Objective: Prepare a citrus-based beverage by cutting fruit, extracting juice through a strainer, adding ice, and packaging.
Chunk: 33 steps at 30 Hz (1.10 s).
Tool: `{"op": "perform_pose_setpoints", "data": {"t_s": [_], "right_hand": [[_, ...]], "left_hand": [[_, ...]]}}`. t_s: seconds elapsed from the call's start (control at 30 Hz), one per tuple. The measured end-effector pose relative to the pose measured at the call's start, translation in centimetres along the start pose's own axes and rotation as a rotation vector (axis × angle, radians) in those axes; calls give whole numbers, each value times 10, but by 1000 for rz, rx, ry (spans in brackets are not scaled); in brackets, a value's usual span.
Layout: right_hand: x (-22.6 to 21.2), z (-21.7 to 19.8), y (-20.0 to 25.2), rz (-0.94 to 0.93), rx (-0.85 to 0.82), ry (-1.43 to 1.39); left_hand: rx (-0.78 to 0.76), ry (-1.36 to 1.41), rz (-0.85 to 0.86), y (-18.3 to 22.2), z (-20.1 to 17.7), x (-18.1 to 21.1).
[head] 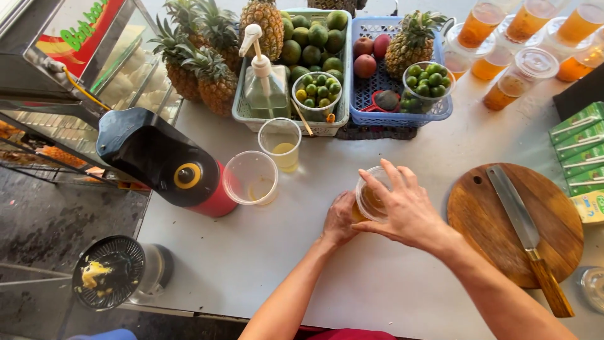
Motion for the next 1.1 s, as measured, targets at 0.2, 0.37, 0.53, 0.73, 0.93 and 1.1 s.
{"op": "perform_pose_setpoints", "data": {"t_s": [0.2,0.37,0.53,0.73,0.93,1.1], "right_hand": [[77,-11,-14,275,-92,-713],[143,51,-10,537,-220,-1500],[162,94,12,732,-251,-1614],[175,74,79,770,33,-1069],[250,127,217,878,206,-9],[253,159,264,887,186,188]], "left_hand": [[-253,-271,-8,-3,-40,-2],[-190,-473,-172,-103,-139,95],[215,-491,-20,-216,-181,22],[17,-799,-336,-271,-193,-58],[35,-578,-219,-233,-206,34],[-70,624,-166,-152,-135,149]]}}
Point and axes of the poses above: each hand's wrist, its own y-axis away from the middle knuckle, its own z-axis out of the palm, x = y × z, the point moved 2 cm from there along -y, towards the middle knuckle, and after that the axes turned 5 degrees about y, right-handed, at the moved point
